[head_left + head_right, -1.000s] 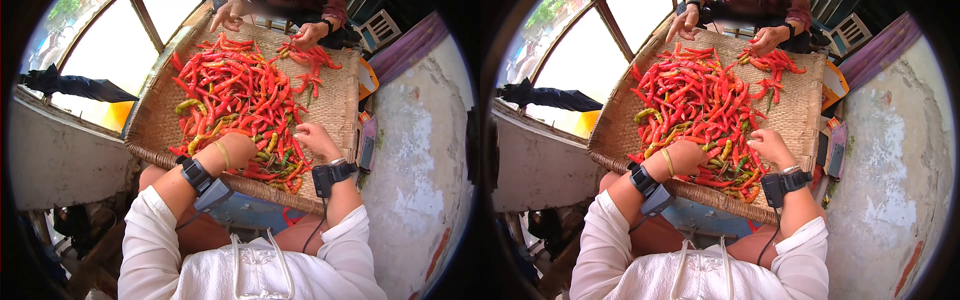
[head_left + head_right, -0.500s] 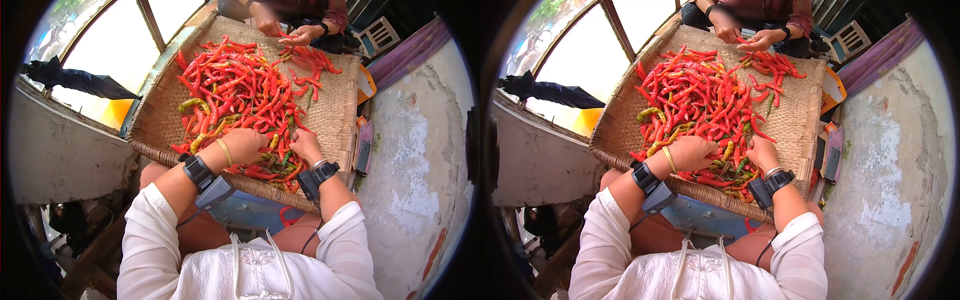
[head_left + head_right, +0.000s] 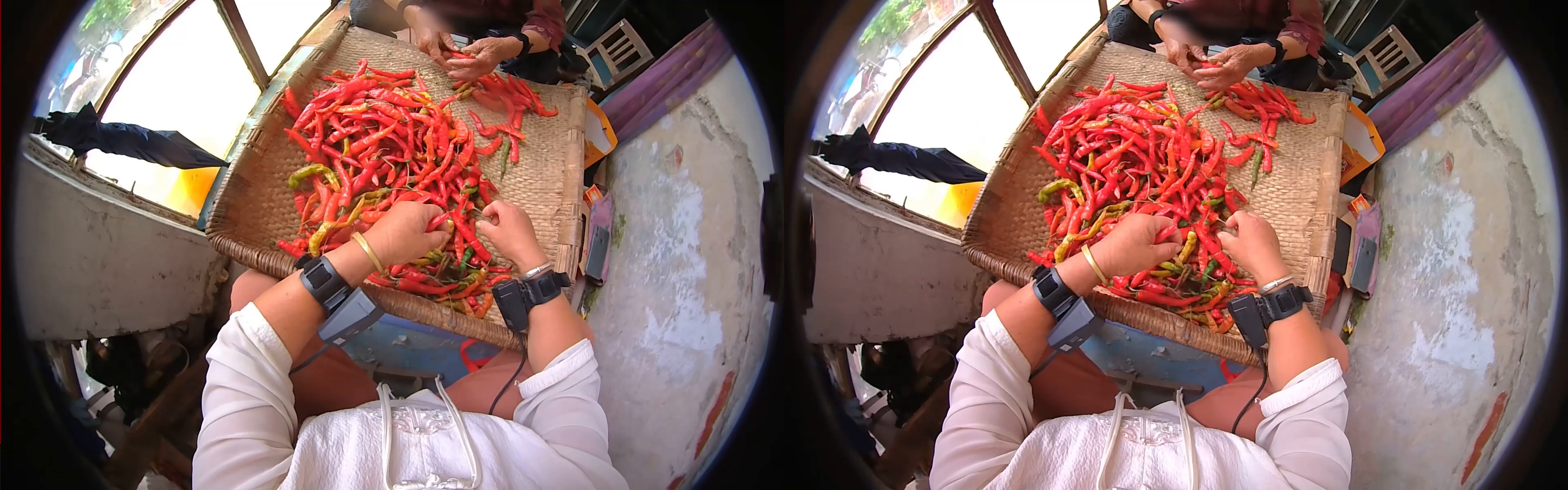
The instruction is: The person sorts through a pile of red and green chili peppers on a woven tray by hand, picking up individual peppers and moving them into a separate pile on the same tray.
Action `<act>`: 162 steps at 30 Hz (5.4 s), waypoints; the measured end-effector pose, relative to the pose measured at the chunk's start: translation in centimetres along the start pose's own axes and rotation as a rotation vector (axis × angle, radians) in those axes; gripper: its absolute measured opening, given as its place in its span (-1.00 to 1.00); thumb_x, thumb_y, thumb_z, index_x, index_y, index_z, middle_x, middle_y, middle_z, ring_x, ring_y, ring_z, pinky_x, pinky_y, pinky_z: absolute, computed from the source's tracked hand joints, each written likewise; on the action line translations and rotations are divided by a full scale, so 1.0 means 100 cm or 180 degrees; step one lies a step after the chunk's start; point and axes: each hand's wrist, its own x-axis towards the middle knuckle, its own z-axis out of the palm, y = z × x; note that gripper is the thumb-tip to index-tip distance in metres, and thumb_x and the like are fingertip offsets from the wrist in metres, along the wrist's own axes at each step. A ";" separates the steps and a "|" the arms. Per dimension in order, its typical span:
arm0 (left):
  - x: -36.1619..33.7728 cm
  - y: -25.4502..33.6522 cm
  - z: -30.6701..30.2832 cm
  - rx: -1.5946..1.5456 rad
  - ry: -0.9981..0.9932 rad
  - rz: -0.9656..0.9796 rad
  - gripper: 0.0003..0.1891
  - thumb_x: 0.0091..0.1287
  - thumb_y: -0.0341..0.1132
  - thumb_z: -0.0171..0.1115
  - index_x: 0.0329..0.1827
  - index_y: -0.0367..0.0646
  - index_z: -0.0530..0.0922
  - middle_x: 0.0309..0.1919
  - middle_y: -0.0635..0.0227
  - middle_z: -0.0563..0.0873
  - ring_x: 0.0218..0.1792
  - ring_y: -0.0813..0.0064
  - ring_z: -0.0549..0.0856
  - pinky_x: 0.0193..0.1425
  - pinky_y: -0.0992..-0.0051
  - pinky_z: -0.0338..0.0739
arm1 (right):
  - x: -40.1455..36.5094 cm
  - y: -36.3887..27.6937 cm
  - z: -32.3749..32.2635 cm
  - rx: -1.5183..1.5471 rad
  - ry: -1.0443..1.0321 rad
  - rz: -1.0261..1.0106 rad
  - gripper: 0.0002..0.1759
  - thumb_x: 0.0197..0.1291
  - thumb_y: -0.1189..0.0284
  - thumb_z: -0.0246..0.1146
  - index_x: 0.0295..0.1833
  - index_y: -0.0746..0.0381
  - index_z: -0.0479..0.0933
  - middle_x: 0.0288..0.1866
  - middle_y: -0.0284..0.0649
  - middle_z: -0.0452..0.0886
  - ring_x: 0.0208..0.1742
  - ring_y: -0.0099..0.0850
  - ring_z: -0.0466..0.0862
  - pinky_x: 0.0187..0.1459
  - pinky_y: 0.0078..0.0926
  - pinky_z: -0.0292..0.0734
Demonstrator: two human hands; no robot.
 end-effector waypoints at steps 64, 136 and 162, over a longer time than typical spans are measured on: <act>-0.030 -0.033 -0.055 0.3054 -0.0111 -0.0329 -0.80 0.01 -0.28 0.21 -0.32 -0.16 0.54 -0.36 0.14 0.61 -0.21 0.19 0.61 -0.16 0.27 0.52 | 0.018 0.026 0.040 0.1735 -0.0276 0.0390 -0.31 -0.10 0.29 0.32 0.20 0.26 0.32 0.14 0.04 0.40 -0.05 -0.22 0.55 0.00 -0.33 0.42; 0.002 -0.007 0.004 0.0234 -0.0148 0.0922 -0.77 0.23 -0.23 0.15 -0.34 -0.27 0.50 -0.56 0.10 0.55 -0.48 0.18 0.56 -0.36 0.31 0.42 | -0.015 -0.057 -0.030 0.3492 -0.1256 0.0226 -0.80 0.05 0.51 0.23 -0.19 0.28 0.43 -0.46 -0.36 0.53 -0.50 -0.68 0.50 -0.46 -0.75 0.43; 0.008 -0.022 -0.017 0.2289 0.0810 0.0376 -0.70 0.11 -0.16 0.20 -0.19 -0.15 0.47 -0.45 0.24 0.62 -0.36 0.22 0.64 -0.34 0.30 0.52 | -0.013 -0.039 -0.006 0.3211 -0.1092 0.0697 -0.73 0.16 0.51 0.10 -0.03 0.37 0.43 -0.38 -0.28 0.56 -0.50 -0.59 0.56 -0.53 -0.73 0.44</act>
